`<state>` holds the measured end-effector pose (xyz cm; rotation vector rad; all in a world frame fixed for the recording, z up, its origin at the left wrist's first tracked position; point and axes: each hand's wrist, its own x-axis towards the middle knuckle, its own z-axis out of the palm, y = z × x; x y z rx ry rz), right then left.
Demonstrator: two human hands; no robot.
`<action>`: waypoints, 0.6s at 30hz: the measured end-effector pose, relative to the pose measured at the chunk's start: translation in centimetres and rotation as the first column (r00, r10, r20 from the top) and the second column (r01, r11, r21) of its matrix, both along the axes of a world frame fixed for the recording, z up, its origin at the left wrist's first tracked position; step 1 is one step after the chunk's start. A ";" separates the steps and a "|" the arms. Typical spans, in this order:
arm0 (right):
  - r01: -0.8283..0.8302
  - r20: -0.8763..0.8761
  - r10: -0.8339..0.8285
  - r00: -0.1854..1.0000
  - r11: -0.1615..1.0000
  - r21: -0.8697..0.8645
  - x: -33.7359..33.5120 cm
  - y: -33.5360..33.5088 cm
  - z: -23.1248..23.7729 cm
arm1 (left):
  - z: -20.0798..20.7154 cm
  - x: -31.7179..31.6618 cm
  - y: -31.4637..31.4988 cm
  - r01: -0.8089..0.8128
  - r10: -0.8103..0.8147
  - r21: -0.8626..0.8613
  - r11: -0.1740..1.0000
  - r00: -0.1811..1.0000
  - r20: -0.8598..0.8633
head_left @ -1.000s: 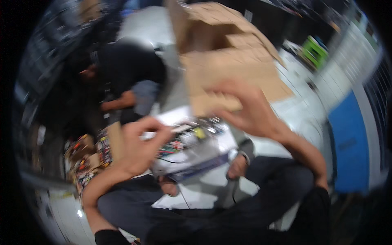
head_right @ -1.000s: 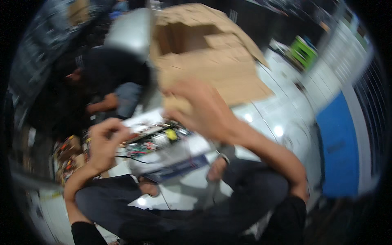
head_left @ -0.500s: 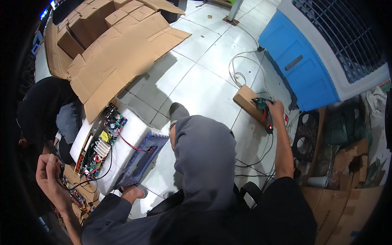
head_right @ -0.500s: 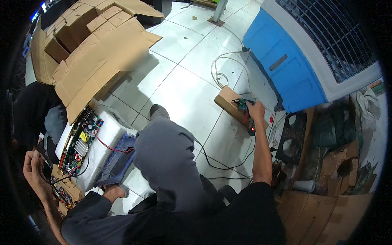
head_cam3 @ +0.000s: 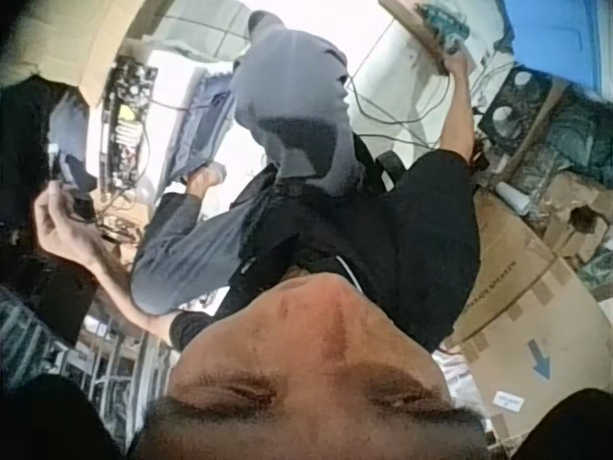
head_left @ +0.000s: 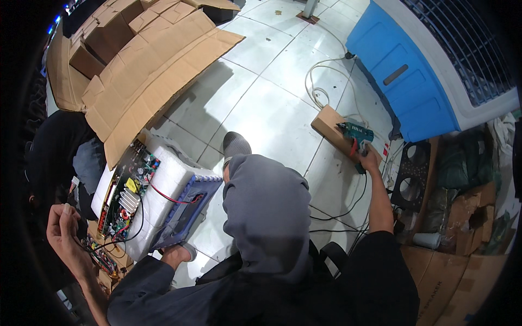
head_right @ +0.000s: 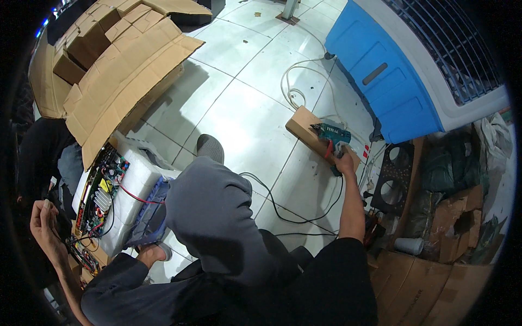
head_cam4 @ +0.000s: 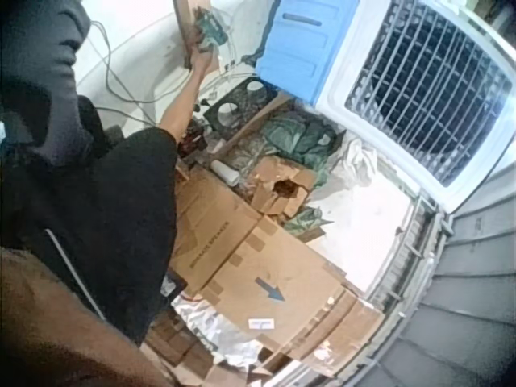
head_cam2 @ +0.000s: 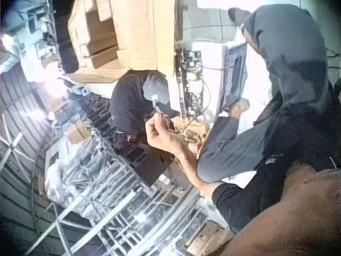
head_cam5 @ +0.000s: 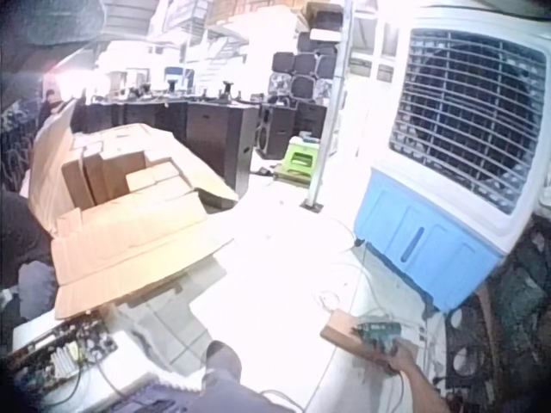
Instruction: The person sits on the floor and uses a soldering iron to attach components to a circuit board. They repeatedly apply solder to different points on the board, then inspect the connections by hand.
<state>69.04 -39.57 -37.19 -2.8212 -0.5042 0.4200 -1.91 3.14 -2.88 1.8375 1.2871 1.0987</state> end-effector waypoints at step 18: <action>0.144 0.129 -0.187 0.974 0.948 0.283 -4.9 -0.8 6.1 | -0.2 -0.9 0.0 0.013 -0.013 -0.013 1.000 1.000 0.000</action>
